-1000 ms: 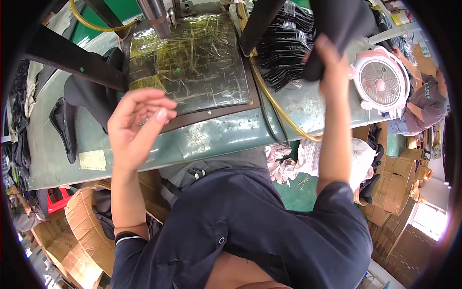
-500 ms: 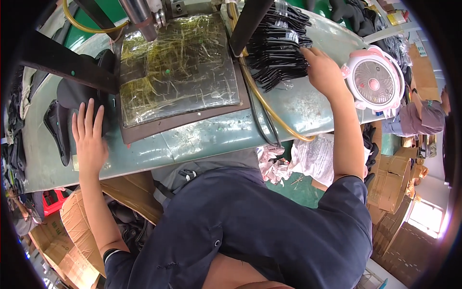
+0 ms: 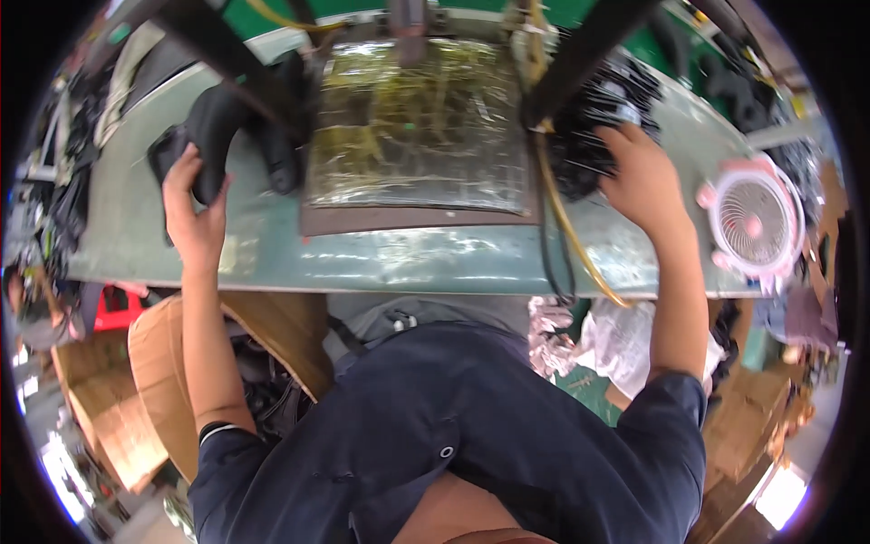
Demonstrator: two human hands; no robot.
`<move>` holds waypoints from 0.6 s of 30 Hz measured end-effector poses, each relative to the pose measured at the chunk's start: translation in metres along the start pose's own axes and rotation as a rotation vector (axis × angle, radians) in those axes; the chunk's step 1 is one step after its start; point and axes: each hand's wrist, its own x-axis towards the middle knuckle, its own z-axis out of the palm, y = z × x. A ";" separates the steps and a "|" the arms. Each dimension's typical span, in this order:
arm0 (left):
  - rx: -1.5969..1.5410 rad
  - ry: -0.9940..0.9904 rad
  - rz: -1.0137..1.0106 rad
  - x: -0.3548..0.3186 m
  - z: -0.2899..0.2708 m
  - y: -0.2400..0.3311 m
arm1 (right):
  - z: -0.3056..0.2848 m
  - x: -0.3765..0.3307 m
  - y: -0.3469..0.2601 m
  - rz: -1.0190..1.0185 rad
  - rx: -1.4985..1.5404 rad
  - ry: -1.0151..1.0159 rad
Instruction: Assembling bicycle seats by manually inserting rails and using a press machine to secure components.
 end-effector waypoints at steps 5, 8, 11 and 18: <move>-0.638 0.874 -0.457 0.028 -0.033 -0.031 | -0.025 -0.043 0.001 0.265 0.216 0.113; -0.520 1.055 -0.230 0.070 -0.045 -0.001 | -0.025 -0.083 0.008 0.432 0.729 0.251; -0.696 0.731 -0.194 0.091 -0.047 0.068 | -0.024 -0.107 0.007 0.410 0.914 0.301; -0.298 -0.689 0.040 0.053 0.073 0.224 | 0.006 -0.077 -0.070 0.201 1.394 0.209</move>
